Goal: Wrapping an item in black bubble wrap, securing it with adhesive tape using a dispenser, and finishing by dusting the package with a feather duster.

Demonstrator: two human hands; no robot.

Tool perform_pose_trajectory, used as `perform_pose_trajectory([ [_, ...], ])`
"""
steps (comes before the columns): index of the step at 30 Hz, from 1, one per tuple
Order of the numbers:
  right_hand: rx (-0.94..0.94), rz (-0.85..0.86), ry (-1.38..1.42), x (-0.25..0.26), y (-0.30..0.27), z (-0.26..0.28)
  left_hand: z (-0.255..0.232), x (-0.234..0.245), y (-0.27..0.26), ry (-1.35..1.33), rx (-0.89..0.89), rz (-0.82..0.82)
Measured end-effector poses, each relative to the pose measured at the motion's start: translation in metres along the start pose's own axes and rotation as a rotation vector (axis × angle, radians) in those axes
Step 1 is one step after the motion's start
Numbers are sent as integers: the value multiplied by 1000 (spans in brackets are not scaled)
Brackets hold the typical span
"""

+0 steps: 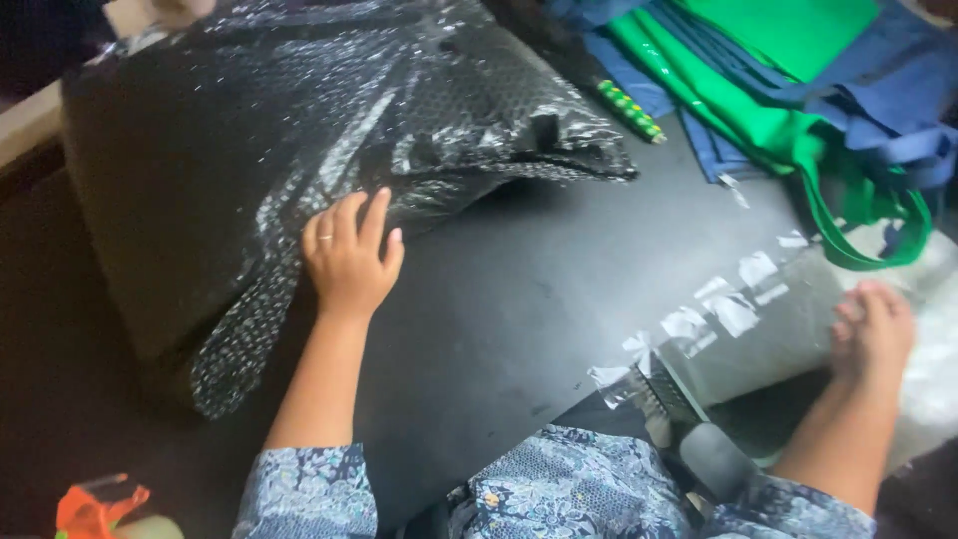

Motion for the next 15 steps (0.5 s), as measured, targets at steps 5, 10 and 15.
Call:
perform_pose_trajectory([
  [5, -413, 82, 51, -12, -13, -92, -2, 0, -2, -2, -7, -9],
  [10, -503, 158, 241, -70, -41, -43, 3, -5, -5, -2, 19, 15],
  [15, -387, 90, 191, -75, -22, -26, 4, -4, -3, -38, 26, 4],
])
Point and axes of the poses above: each hand's wrist, its own y-axis towards the middle knuckle, its own x-axis out of the back of the hand, z = x × y, the point moved 9 cm from there along y, towards the middle knuckle, and after that the axes turned 8 degrees about x, right-handed, at the moved point
